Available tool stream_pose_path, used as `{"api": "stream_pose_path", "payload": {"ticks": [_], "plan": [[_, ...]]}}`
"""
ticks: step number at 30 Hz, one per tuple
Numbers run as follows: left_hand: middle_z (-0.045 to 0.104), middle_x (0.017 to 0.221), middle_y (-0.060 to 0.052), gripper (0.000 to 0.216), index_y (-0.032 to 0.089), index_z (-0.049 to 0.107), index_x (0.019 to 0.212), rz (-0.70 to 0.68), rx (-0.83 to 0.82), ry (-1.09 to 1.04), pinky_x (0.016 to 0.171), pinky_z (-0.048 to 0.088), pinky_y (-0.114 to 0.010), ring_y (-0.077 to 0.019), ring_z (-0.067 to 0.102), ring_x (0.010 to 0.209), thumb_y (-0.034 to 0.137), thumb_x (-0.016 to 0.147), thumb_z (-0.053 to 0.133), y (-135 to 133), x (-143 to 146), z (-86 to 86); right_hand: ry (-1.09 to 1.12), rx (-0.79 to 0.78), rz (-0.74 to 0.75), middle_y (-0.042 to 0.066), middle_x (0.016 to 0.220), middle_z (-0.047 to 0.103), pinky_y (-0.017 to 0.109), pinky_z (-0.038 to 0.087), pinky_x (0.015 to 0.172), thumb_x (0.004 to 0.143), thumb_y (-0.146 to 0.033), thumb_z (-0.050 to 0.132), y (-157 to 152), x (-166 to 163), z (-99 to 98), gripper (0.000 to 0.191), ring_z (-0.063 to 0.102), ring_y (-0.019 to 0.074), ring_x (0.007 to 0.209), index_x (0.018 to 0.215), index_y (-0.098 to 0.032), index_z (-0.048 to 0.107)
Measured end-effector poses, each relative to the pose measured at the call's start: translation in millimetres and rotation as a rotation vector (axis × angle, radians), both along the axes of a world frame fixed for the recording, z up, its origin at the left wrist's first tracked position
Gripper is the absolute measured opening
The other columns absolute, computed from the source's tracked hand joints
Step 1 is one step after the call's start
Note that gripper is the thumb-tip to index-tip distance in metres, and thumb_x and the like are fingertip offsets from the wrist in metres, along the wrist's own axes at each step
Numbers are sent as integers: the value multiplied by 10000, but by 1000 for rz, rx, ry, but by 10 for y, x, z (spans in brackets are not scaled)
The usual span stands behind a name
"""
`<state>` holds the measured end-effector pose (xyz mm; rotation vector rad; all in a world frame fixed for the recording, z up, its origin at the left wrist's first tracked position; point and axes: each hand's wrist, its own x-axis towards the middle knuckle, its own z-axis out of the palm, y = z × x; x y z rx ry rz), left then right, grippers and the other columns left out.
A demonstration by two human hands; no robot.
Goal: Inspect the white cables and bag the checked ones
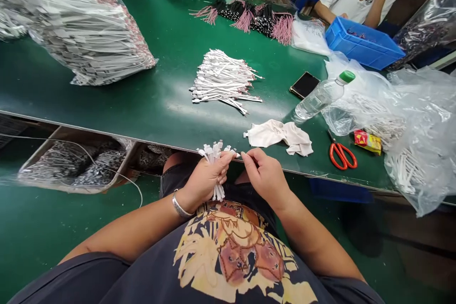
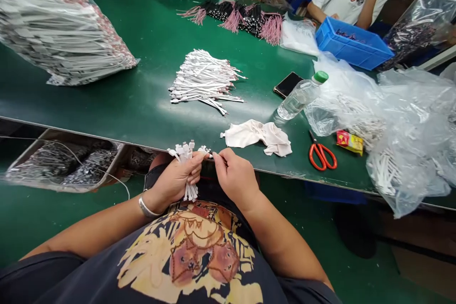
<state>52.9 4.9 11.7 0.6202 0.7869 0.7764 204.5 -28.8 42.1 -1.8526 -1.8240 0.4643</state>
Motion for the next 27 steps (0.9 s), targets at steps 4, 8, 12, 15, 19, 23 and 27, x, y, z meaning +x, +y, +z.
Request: {"api": "stream_pose_path", "payload": {"ticks": [4,8,12,15,19,23,27], "plan": [[323,524,82,294,136,613,879,-8,11,10,378,211,-143,-23,248,418,396,753,670,7,11,-13,-20,0,-17,21,681,621,240,370,613,936,-391,384,1,-12,1,274,574,161,621,816,-213,554],[326,515,82,294,137,608,869,3,7,14,375,214,-145,-23,251,411,394,746,677,4,19,-8,-41,-1,-25,25,684,624,238,368,612,937,-386,377,4,-18,10,280,580,163,626,817,-211,559],[329,511,82,271,140,592,827,3,4,7,374,222,-144,-23,256,411,380,740,684,4,24,-10,-67,-25,-19,31,683,625,244,356,595,936,-374,375,9,-42,13,277,586,168,637,806,-208,554],[338,517,80,265,146,584,814,12,8,12,377,226,-146,-24,262,417,376,736,689,1,28,-25,19,-61,-18,27,664,609,243,365,587,930,-373,377,23,-26,29,278,580,161,635,773,-206,535],[335,511,80,261,145,595,807,26,31,14,385,226,-151,-25,267,421,380,739,686,-6,37,-49,539,-497,150,-51,494,505,199,334,425,899,-457,412,43,26,40,309,445,93,393,741,-205,498],[327,503,82,271,133,612,859,26,54,22,391,226,-152,-25,264,422,381,763,665,-6,46,-58,836,-680,198,-84,448,458,164,261,347,861,-489,474,29,37,26,322,344,56,319,725,-197,474],[313,514,85,263,138,603,861,23,39,18,384,213,-149,-23,252,418,375,767,664,-11,48,-55,739,-463,76,-79,474,460,174,294,384,877,-477,461,-4,40,28,307,394,66,364,752,-198,492]]}}
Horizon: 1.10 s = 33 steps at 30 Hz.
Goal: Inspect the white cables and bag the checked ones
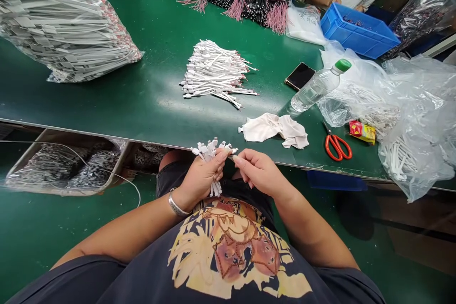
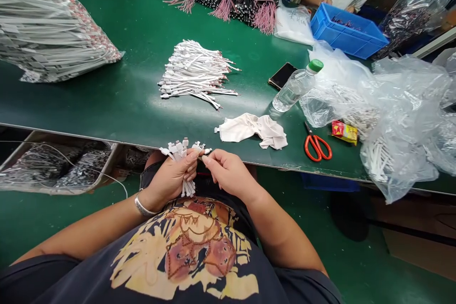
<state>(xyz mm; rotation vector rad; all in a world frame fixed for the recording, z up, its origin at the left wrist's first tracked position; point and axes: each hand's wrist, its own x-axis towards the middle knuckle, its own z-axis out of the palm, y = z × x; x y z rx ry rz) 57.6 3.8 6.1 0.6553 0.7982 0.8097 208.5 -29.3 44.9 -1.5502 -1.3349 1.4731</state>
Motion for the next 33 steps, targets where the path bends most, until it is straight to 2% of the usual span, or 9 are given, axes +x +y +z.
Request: {"api": "stream_pose_path", "payload": {"ticks": [6,12,18,20,22,25,27,30,33], "plan": [[315,525,84,235,148,579,823,-9,2,-14,385,219,-147,-21,250,417,364,775,658,-1,-11,18,-306,230,-75,-51,550,506,205,351,502,913,-435,421,1,31,-7,299,452,87,476,745,-205,511],[319,526,81,253,138,586,862,-13,-5,-3,381,221,-148,-22,258,418,371,784,645,18,2,13,-493,346,-110,-23,608,537,218,359,568,914,-398,434,33,-21,-15,274,494,108,571,752,-197,524],[298,524,84,296,143,559,799,-13,-33,7,377,189,-155,-22,239,419,423,768,647,-40,-15,15,18,-29,147,-61,480,473,194,292,361,908,-501,373,-14,143,156,345,390,83,343,787,-198,485],[286,531,92,317,155,565,896,-50,-60,-13,369,158,-161,-19,204,406,438,772,638,-40,-77,60,-192,114,23,-24,547,533,216,372,422,904,-503,381,30,378,162,355,472,104,418,791,-193,512],[333,585,92,452,208,511,1110,-53,-47,-36,369,147,-160,-15,203,410,399,740,687,-15,-166,130,-618,382,-147,40,672,617,309,471,606,874,-487,447,123,623,108,333,577,170,597,827,-188,584],[422,719,73,731,300,367,1280,45,28,7,380,161,-156,-15,263,449,338,668,764,53,-289,251,-928,725,-343,173,1058,641,521,388,928,812,-499,521,222,751,-11,409,556,338,1041,975,-144,644],[424,697,66,557,248,470,1174,108,119,73,387,194,-168,-21,286,451,394,701,726,93,-315,323,-786,745,-294,161,1175,604,516,371,983,820,-479,530,190,582,-63,438,522,325,1135,1104,-156,613],[424,596,47,313,169,562,839,141,394,203,466,342,-215,-63,380,480,481,814,568,76,-257,418,-373,495,110,103,1324,520,423,456,950,873,-396,507,59,72,-81,506,528,248,1172,1346,-239,418],[567,705,-18,287,182,565,805,211,748,337,726,453,-301,-137,521,677,441,882,467,-24,-174,494,-100,446,243,103,1341,499,388,447,971,889,-349,495,-15,-386,-64,502,505,232,1199,1363,-230,378]]}}
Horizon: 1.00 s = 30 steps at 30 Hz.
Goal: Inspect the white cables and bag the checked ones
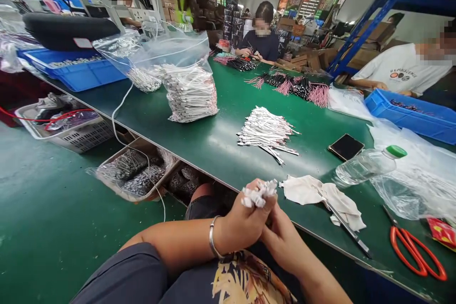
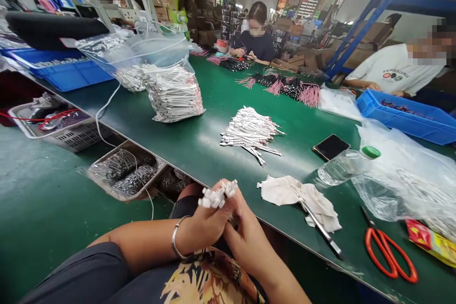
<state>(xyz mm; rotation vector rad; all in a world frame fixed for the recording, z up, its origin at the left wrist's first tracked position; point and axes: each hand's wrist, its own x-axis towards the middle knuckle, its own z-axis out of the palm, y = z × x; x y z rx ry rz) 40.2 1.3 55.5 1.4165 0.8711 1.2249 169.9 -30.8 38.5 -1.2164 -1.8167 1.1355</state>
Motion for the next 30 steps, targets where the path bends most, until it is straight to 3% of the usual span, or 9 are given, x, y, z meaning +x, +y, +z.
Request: {"api": "stream_pose_path", "payload": {"ticks": [3,6,9,12,15,20,24,28,30], "plan": [[651,882,-55,281,190,592,932,2,214,101,978,364,-389,-162,571,820,342,939,355,-48,3,35,70,-17,23,103,1236,575,353,476,917,929,-325,410,29,-172,34,368,566,218,1104,1271,-201,462],[656,1000,-80,293,188,572,1076,-43,233,166,986,379,-395,-177,600,908,328,942,352,24,-104,43,-98,53,24,96,1114,626,335,482,861,949,-334,344,113,-104,88,302,598,210,1009,1145,-189,522],[446,1364,-161,634,200,249,1396,201,331,284,1007,378,-420,-253,463,1227,386,860,531,130,-309,100,-437,83,-27,69,855,658,313,484,687,958,-351,301,220,40,149,292,627,206,779,950,-189,543],[231,1498,-183,901,215,42,1457,268,702,682,1108,121,-563,-325,214,1379,425,792,612,182,-530,234,-768,136,-19,50,695,629,306,431,565,955,-316,307,331,77,211,269,615,221,650,851,-186,518],[500,1324,-160,504,169,382,1333,-37,886,1129,1096,80,-590,-312,396,1278,278,859,516,207,-682,338,-882,266,116,65,746,653,315,429,561,942,-234,329,418,-71,307,215,633,236,666,933,-174,536],[643,711,-44,123,167,580,799,-276,601,1480,708,463,-341,-196,601,664,127,821,466,343,-997,498,-711,405,154,112,1013,655,360,507,758,917,-278,436,521,-300,487,277,634,246,921,1153,-166,528],[636,753,-60,233,155,581,870,114,420,1577,599,398,-282,-171,561,642,187,904,352,645,-1518,1062,-467,512,-19,137,1328,472,388,501,885,884,-353,512,590,-106,336,589,522,245,1153,1405,-217,272],[614,818,-85,386,66,559,997,631,470,1576,690,397,-290,-157,509,712,361,950,315,1261,-2081,1793,-408,553,-127,116,1109,585,371,545,783,905,-305,484,550,128,-102,325,599,222,972,1216,-212,491],[611,830,-79,385,21,564,976,680,432,1553,782,391,-326,-150,492,773,358,936,383,1648,-2296,2043,-437,626,-166,114,1059,594,414,524,826,896,-274,506,505,165,-278,271,590,235,967,1155,-199,533]]}}
